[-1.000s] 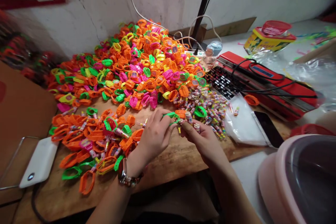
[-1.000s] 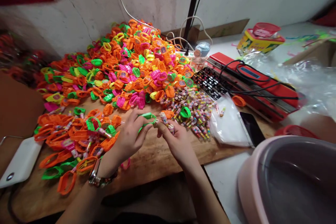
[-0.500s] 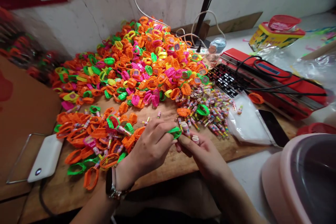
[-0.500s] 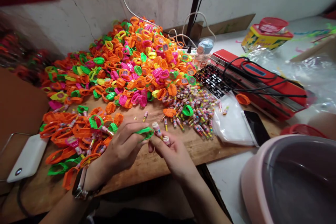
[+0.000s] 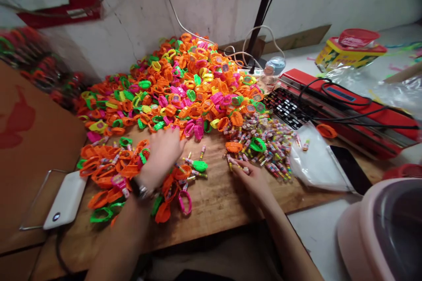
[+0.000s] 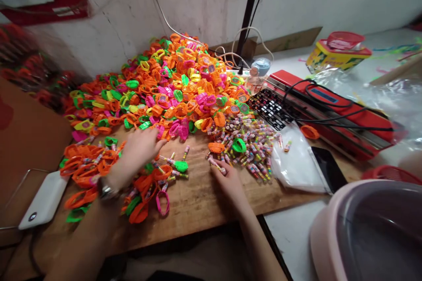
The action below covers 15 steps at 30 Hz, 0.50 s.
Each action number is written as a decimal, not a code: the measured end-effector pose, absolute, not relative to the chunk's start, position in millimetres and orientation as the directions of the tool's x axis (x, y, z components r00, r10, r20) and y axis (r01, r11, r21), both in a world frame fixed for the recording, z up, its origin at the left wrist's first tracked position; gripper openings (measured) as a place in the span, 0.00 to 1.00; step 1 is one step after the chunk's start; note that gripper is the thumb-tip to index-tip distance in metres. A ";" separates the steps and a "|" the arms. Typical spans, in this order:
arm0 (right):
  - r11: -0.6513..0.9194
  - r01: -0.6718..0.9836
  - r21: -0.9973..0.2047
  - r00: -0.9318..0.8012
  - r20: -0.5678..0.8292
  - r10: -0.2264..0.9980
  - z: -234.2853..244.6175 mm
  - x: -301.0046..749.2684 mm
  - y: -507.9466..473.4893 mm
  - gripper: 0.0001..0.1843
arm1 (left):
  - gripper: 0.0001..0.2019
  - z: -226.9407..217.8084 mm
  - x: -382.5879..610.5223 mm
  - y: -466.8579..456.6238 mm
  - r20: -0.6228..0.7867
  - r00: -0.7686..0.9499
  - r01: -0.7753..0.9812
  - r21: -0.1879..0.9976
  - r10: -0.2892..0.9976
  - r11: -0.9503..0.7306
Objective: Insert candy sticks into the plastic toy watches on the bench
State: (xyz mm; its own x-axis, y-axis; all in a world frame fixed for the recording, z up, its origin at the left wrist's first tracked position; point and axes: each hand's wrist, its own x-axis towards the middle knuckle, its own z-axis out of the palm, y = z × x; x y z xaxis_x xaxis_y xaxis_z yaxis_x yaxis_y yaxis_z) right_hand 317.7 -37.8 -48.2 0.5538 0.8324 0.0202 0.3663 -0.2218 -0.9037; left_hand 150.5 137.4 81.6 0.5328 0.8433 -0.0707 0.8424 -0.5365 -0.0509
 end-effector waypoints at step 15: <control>-0.178 0.747 -0.640 0.395 0.212 0.894 -26.0 297.8 -27.1 0.10 | 0.09 58.9 186.5 132.8 0.133 0.703 0.538 0.543 0.699 -0.645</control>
